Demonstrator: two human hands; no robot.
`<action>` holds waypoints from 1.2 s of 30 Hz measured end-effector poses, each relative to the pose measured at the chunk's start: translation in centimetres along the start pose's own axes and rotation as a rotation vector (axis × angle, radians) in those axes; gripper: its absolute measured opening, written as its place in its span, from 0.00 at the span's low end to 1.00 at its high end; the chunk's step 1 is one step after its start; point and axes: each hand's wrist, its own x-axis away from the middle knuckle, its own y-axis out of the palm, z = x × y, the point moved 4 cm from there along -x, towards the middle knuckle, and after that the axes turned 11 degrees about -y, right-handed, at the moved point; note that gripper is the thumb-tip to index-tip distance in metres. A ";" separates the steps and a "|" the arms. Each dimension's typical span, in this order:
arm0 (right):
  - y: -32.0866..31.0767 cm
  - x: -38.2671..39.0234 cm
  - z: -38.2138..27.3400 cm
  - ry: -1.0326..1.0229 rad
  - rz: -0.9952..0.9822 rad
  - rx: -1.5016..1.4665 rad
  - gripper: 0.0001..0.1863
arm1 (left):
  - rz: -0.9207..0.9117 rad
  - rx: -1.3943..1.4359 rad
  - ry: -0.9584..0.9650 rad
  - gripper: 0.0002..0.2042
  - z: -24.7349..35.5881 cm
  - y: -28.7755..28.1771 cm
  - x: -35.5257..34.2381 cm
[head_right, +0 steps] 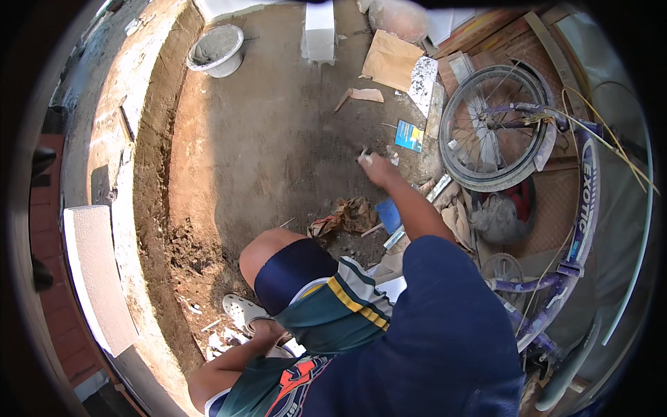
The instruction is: The person scoops cement from a bucket with a trowel and spreads it on the ground. They then place a white rectangular tile onto the cement bed and press it down. The person continues to apply more cement around the tile edges.
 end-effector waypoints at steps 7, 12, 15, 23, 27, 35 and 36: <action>7.8 17.6 -6.5 -0.303 -0.664 0.251 0.36 | 0.025 -0.011 -0.070 0.28 -2.0 -3.1 1.9; 4.9 7.4 -6.7 0.145 -0.216 -0.338 0.34 | 0.026 -0.037 -0.109 0.26 -2.8 -5.7 3.4; 9.6 8.6 -6.9 -0.208 -0.296 -0.172 0.34 | 0.030 -0.032 -0.111 0.26 -2.3 -7.0 4.4; 9.5 15.5 -10.3 -0.584 -0.377 -0.008 0.26 | 0.124 -0.005 -0.220 0.21 -5.6 -10.5 8.6; 1.2 12.0 -9.0 -0.592 0.201 -0.091 0.23 | 0.136 0.340 -0.332 0.16 -9.6 -6.1 8.7; 0.6 15.4 1.1 -0.033 -0.112 0.164 0.31 | -0.136 0.425 -0.255 0.15 -7.7 12.1 1.7; 0.6 15.5 1.9 0.061 -0.168 0.191 0.32 | -0.144 0.422 -0.212 0.16 -6.5 13.3 1.1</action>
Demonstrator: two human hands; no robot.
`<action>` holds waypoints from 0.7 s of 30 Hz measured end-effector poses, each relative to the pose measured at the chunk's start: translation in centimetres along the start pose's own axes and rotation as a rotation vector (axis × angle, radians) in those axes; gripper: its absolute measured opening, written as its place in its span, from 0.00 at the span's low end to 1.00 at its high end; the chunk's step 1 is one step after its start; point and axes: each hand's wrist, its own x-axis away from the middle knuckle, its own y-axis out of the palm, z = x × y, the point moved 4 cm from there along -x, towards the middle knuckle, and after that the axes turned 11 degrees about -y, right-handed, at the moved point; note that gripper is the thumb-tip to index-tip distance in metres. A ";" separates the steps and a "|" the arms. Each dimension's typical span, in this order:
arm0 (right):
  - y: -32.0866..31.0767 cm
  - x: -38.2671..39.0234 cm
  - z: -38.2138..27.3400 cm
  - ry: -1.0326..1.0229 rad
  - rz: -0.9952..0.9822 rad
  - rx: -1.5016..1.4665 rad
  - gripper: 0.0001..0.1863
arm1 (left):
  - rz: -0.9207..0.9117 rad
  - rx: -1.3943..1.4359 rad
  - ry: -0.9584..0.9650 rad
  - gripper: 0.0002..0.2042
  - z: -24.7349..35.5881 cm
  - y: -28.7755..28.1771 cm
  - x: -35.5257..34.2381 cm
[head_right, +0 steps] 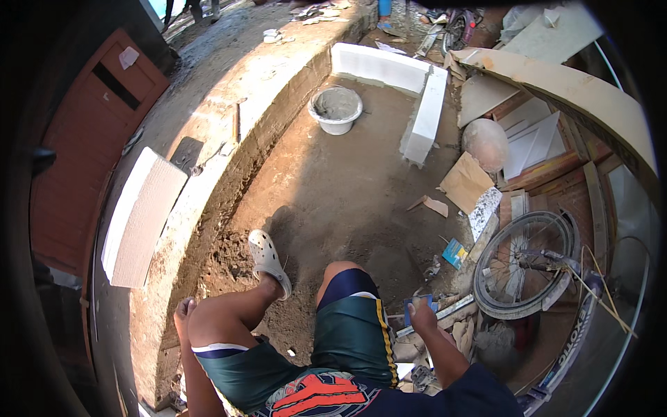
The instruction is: The person scoops cement from a bucket with a trowel and spreads it on the ground. They then place a white rectangular tile onto the cement bed and press it down. The person continues to apply more cement around the tile edges.
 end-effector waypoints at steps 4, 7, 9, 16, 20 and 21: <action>-0.7 -1.0 0.6 0.006 -0.167 0.024 0.35 | -0.310 -0.023 -0.011 0.14 5.1 9.7 -5.2; -2.7 -2.0 0.8 0.010 -0.241 0.145 0.34 | -0.498 0.052 -0.036 0.14 9.8 18.6 -9.3; -5.2 -2.2 1.0 -0.044 -0.196 0.103 0.34 | -0.621 -0.031 -0.029 0.15 13.6 24.3 -12.3; -13.8 5.0 2.0 0.195 0.092 0.136 0.36 | -0.908 0.258 -0.238 0.20 28.1 46.4 -24.2; -14.6 11.8 0.9 0.446 0.276 0.074 0.33 | -0.927 0.469 -0.372 0.33 34.2 58.2 -32.0; -14.7 13.4 0.1 0.489 0.330 0.098 0.32 | -0.924 0.542 -0.419 0.37 35.5 60.9 -33.3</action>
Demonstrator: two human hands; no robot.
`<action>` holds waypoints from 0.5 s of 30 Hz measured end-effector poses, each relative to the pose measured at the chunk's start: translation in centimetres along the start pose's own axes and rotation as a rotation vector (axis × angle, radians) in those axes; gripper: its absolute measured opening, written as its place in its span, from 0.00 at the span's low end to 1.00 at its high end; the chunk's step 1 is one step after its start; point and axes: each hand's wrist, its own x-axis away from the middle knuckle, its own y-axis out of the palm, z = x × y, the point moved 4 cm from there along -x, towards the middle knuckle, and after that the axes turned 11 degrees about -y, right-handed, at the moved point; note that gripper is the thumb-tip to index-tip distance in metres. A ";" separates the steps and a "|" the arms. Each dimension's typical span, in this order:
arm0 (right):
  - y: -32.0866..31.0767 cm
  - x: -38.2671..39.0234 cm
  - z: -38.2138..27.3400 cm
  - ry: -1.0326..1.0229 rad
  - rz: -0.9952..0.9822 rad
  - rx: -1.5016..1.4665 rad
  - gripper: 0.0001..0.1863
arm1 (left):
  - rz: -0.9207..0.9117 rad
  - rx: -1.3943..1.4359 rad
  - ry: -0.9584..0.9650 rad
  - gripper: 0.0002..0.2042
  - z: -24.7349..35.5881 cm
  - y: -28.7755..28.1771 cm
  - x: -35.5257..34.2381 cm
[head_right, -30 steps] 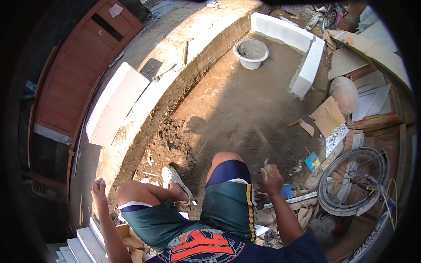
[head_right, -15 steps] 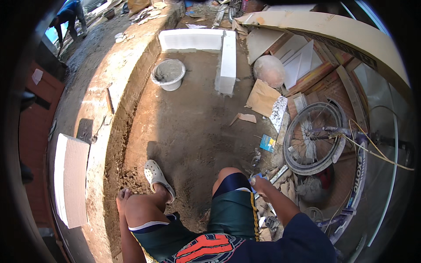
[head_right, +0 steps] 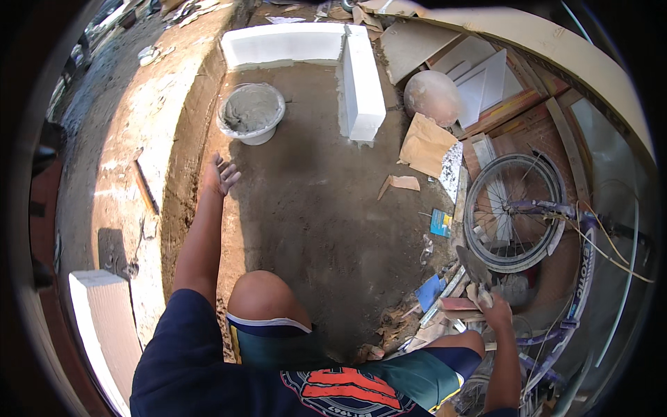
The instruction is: The person scoops cement from a bucket with a trowel and spreads it on the ground. They then place a white rectangular tile onto the cement bed and press it down. The person continues to apply more cement around the tile edges.
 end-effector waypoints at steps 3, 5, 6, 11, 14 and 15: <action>-1.6 4.9 -2.0 0.135 0.053 -0.110 0.31 | -0.062 0.162 -0.031 0.42 2.9 3.5 -6.4; -3.7 7.5 -5.1 0.159 0.121 -0.090 0.30 | -0.087 0.228 -0.073 0.38 4.0 6.3 -9.0; -5.0 8.3 -7.0 0.167 0.160 -0.088 0.30 | -0.095 0.241 -0.099 0.36 4.2 6.8 -9.5; -13.9 6.6 -18.6 -0.043 0.188 -0.185 0.27 | -0.157 0.447 -0.112 0.36 3.2 7.6 -7.9; -18.2 3.1 -25.9 -0.191 0.164 -0.181 0.26 | -0.107 0.529 -0.021 0.27 0.7 6.1 -4.2; -18.7 2.0 -28.2 -0.201 0.118 -0.250 0.26 | -0.079 0.504 -0.031 0.26 -0.3 4.9 -2.4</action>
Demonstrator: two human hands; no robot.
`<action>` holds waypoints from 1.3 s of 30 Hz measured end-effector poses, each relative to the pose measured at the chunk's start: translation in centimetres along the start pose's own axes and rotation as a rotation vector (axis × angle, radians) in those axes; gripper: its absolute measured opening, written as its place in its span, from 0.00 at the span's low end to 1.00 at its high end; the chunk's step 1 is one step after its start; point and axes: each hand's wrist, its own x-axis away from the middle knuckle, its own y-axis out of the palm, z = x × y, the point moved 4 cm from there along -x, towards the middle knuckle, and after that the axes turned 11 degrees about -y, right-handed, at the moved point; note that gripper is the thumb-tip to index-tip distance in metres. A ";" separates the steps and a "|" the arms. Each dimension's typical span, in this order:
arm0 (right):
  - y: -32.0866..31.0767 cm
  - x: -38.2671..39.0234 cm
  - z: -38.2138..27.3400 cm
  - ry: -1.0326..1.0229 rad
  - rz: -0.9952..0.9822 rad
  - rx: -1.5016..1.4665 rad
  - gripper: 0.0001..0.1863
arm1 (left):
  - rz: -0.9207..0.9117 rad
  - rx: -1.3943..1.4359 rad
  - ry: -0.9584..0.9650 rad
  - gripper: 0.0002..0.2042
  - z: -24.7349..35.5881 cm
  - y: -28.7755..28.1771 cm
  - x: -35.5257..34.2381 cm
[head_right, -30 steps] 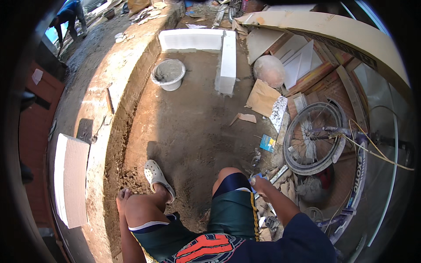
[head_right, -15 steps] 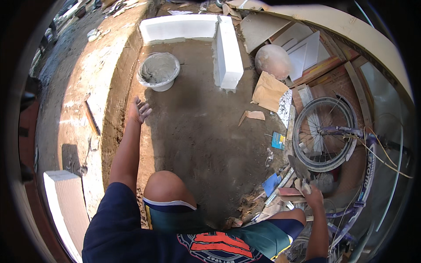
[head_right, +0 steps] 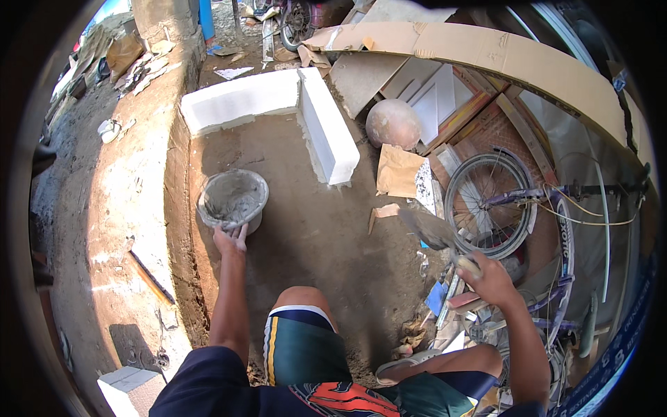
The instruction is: The person scoops cement from a bucket with a trowel and spreads it on the ground. They then place a white rectangular tile onto the cement bed and press it down. The person continues to apply more cement around the tile edges.
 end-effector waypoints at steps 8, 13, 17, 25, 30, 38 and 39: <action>13.1 -10.0 -12.6 -0.461 -0.387 -0.171 0.28 | 0.108 -0.358 -0.015 0.20 -0.7 -17.3 16.0; 22.8 -12.5 -18.8 -0.795 -0.494 -0.090 0.24 | 0.007 -0.642 0.216 0.18 0.0 -20.6 18.5; 24.4 -17.1 -26.0 -0.868 -0.312 0.140 0.20 | 0.023 -1.215 0.713 0.23 0.8 -16.5 17.6; 28.1 -12.9 -28.1 -1.452 -0.222 0.478 0.12 | -0.266 -1.231 0.192 0.25 2.2 -10.6 15.4; 27.7 -15.8 -23.7 -1.092 -0.034 0.222 0.19 | -0.310 -1.207 0.179 0.22 3.2 -9.5 15.9; 37.4 -10.3 -20.9 -0.822 -0.331 -0.352 0.25 | -0.296 -1.125 0.062 0.22 3.8 -8.5 15.8; 37.4 -9.6 -20.4 -0.747 -0.331 -0.453 0.27 | -0.315 -1.112 0.078 0.22 3.5 -8.4 15.8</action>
